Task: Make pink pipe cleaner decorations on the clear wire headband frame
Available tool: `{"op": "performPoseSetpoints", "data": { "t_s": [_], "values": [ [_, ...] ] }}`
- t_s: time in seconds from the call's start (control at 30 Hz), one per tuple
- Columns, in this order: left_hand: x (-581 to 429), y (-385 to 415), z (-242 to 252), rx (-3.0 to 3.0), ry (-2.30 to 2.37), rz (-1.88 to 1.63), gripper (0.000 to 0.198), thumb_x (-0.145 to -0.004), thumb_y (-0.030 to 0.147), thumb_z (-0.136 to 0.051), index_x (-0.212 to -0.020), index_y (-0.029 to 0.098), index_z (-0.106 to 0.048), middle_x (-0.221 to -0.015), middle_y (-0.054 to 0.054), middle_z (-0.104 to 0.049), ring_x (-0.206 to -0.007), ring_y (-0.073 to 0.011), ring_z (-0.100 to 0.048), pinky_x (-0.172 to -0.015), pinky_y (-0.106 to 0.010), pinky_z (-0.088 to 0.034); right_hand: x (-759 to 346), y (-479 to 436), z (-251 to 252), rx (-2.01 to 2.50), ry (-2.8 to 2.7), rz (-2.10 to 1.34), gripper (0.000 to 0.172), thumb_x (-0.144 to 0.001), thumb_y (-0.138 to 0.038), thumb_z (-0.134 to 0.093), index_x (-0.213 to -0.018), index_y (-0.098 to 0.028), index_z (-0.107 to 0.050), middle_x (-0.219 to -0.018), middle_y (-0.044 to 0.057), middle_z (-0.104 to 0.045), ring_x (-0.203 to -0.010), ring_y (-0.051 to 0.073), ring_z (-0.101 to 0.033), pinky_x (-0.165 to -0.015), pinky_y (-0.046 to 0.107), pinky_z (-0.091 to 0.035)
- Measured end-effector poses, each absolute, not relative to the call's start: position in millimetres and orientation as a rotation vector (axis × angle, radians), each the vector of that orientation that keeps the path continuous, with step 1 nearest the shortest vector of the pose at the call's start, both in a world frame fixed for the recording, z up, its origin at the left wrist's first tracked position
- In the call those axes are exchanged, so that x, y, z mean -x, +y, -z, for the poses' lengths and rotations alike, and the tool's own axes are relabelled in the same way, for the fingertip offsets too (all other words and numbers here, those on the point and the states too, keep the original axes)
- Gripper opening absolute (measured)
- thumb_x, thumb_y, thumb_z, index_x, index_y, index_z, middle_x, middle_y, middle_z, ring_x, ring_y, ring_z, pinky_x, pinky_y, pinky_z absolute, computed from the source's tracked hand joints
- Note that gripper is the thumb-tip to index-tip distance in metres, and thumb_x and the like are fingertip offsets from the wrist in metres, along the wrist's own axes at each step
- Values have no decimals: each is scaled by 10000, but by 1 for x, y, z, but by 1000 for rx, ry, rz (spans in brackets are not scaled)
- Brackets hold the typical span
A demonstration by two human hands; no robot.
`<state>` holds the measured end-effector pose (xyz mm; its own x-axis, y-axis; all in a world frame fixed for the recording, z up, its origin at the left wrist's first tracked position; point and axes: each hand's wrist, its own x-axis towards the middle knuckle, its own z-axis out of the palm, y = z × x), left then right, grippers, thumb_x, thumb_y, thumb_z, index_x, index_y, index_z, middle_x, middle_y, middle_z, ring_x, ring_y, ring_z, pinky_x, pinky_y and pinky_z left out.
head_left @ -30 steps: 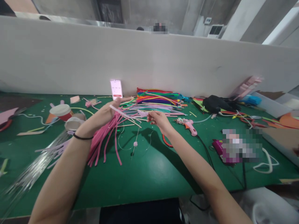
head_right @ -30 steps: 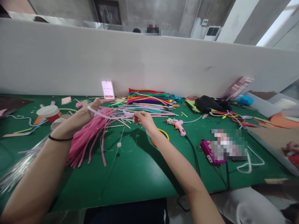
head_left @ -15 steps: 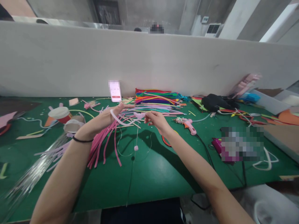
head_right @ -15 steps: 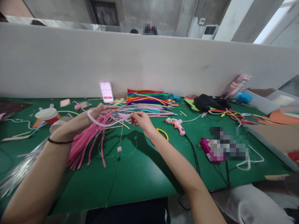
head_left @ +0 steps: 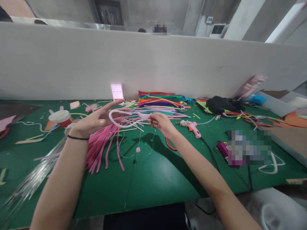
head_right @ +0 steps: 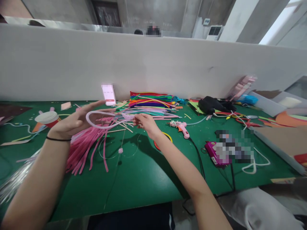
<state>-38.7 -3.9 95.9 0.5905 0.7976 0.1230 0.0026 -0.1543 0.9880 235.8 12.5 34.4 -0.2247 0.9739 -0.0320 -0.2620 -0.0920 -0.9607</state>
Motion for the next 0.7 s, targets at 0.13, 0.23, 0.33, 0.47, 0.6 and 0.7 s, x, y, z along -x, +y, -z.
{"op": "performPoseSetpoints", "data": {
  "t_s": [0.13, 0.23, 0.33, 0.47, 0.6, 0.7],
  "values": [
    [38, -7, -102, -1613, 698, -868, 960, -616, 621, -798, -1438, 299, -419, -1492, -122, -446, -1287, -366, -497, -1050, -522, -435, -235, 11, -34, 926, -1149, -1543, 310, -703, -469, -725, -732, -169, -651, -715, 11, -661, -636, 105, -619, -544, 198, -439],
    [31, -3, -100, -1676, 731, -871, 819, -711, 583, -753, -1403, 245, -476, -1441, -146, -505, -1276, -342, -513, -1050, -494, -446, -234, 9, -36, 937, -1164, -1533, 311, -703, -471, -720, -727, -171, -641, -705, 3, -652, -626, 102, -615, -542, 204, -430],
    [22, 0, -98, -1697, 758, -827, 672, -811, 496, -698, -1396, 237, -492, -1425, -147, -521, -1279, -320, -517, -1052, -486, -444, -233, 8, -36, 947, -1194, -1502, 319, -704, -478, -715, -726, -172, -631, -690, 1, -646, -618, 102, -611, -537, 206, -417],
    [15, 1, -97, -1734, 862, -767, 504, -840, 390, -667, -1325, 299, -566, -1388, -97, -568, -1271, -294, -534, -1049, -471, -451, -232, 8, -35, 945, -1209, -1492, 343, -692, -504, -724, -734, -176, -632, -700, 10, -656, -624, 109, -617, -540, 210, -420],
    [17, 6, -89, -1786, 909, -723, 452, -842, 410, -651, -1281, 311, -607, -1324, -81, -618, -1227, -269, -572, -1034, -440, -454, -233, 7, -36, 912, -1219, -1513, 336, -694, -500, -726, -720, -179, -630, -700, 3, -654, -629, 110, -620, -541, 210, -420],
    [22, 13, -80, -1803, 908, -780, 519, -861, 593, -548, -1218, 234, -660, -1023, -112, -725, -1000, -268, -677, -918, -449, -516, -235, 7, -37, 898, -1195, -1550, 326, -698, -489, -732, -723, -179, -635, -698, -2, -656, -638, 107, -622, -555, 205, -427]
  ]
}}
